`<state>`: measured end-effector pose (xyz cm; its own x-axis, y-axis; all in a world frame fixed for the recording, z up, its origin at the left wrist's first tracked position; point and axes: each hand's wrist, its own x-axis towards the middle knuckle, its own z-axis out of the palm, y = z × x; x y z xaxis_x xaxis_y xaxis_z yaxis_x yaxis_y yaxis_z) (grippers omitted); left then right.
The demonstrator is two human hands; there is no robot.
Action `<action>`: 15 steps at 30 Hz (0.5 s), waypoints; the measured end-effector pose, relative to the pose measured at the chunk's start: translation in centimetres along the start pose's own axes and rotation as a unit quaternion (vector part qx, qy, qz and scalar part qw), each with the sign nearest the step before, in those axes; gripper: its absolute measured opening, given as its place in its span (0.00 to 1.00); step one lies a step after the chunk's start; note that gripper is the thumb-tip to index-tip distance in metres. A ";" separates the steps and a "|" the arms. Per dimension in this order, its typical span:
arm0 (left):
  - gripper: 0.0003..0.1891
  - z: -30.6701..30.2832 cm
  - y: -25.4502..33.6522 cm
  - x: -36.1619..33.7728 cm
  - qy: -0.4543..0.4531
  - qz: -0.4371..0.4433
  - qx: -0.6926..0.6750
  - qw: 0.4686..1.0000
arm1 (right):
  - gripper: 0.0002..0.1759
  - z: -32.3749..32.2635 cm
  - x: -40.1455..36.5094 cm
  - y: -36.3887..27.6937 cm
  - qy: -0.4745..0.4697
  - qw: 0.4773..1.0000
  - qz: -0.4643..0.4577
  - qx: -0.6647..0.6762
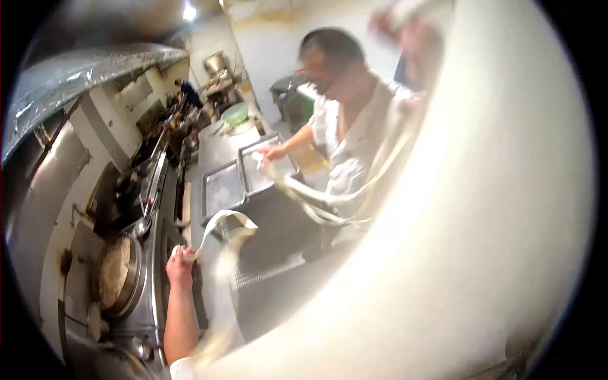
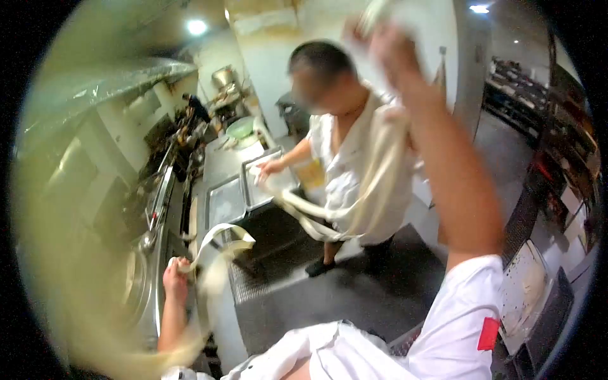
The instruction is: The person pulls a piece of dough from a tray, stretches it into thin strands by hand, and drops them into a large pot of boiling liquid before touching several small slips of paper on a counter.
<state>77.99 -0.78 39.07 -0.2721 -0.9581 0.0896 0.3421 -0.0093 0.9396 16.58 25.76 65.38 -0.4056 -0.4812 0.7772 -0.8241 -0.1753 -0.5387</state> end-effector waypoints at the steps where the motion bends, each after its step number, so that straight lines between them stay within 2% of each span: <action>1: 0.13 1.1 0.0 1.4 0.015 0.031 0.005 0.999 | 0.09 -0.5 -2.2 -1.9 -0.020 0.998 0.042 0.047; 2: 0.10 2.1 -0.1 1.8 0.039 0.049 0.012 0.998 | 0.11 -0.9 -4.4 -3.8 -0.037 0.991 0.086 0.093; 3: 0.13 1.7 0.1 2.4 -0.011 0.101 0.148 0.984 | 0.13 -1.4 -6.6 -5.7 -0.049 0.981 0.131 0.135; 4: 0.13 0.9 0.6 3.2 -0.034 0.072 0.102 0.992 | 0.14 -1.5 -9.6 -5.5 -0.099 0.982 0.147 0.064; 5: 0.14 0.3 1.2 4.0 -0.055 0.041 0.058 0.996 | 0.14 -1.4 -11.6 -4.9 -0.130 0.986 0.090 -0.062; 6: 0.13 4.3 3.0 2.9 -0.008 0.059 0.072 0.996 | 0.13 -1.4 -13.0 -5.0 -0.091 0.991 -0.003 -0.094; 8: 0.09 6.5 5.8 2.4 -0.039 0.032 0.102 0.994 | 0.12 -2.1 -14.6 -5.5 -0.054 0.992 -0.028 -0.111; 9: 0.09 6.2 6.2 3.4 -0.020 0.051 0.133 0.990 | 0.12 -2.3 -14.7 -5.2 -0.044 0.993 -0.025 -0.109; 10: 0.08 7.7 6.9 3.2 0.048 0.024 0.103 0.993 | 0.12 -2.3 -15.1 -4.7 -0.041 0.992 -0.025 -0.121; 12: 0.07 10.0 9.0 1.6 0.043 0.056 0.044 0.997 | 0.12 -2.3 -15.5 -3.2 -0.039 0.990 -0.022 -0.131; 13: 0.07 8.6 9.3 2.0 -0.074 0.121 0.055 0.988 | 0.12 -2.2 -15.6 -2.0 -0.055 0.985 -0.011 -0.164; 14: 0.09 7.4 9.4 2.3 -0.015 0.095 0.011 0.995 | 0.11 -2.4 -16.0 -0.9 -0.073 0.978 -0.001 -0.196; 15: 0.09 7.6 10.1 1.4 -0.030 0.114 -0.006 0.993 | 0.11 -2.8 -16.3 -0.2 -0.077 0.978 0.003 -0.193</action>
<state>74.21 -0.05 51.23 -0.2397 -0.9166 0.3199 0.4125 0.2022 0.8882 22.28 36.02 53.78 -0.3713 -0.6105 0.6996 -0.9218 0.1518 -0.3568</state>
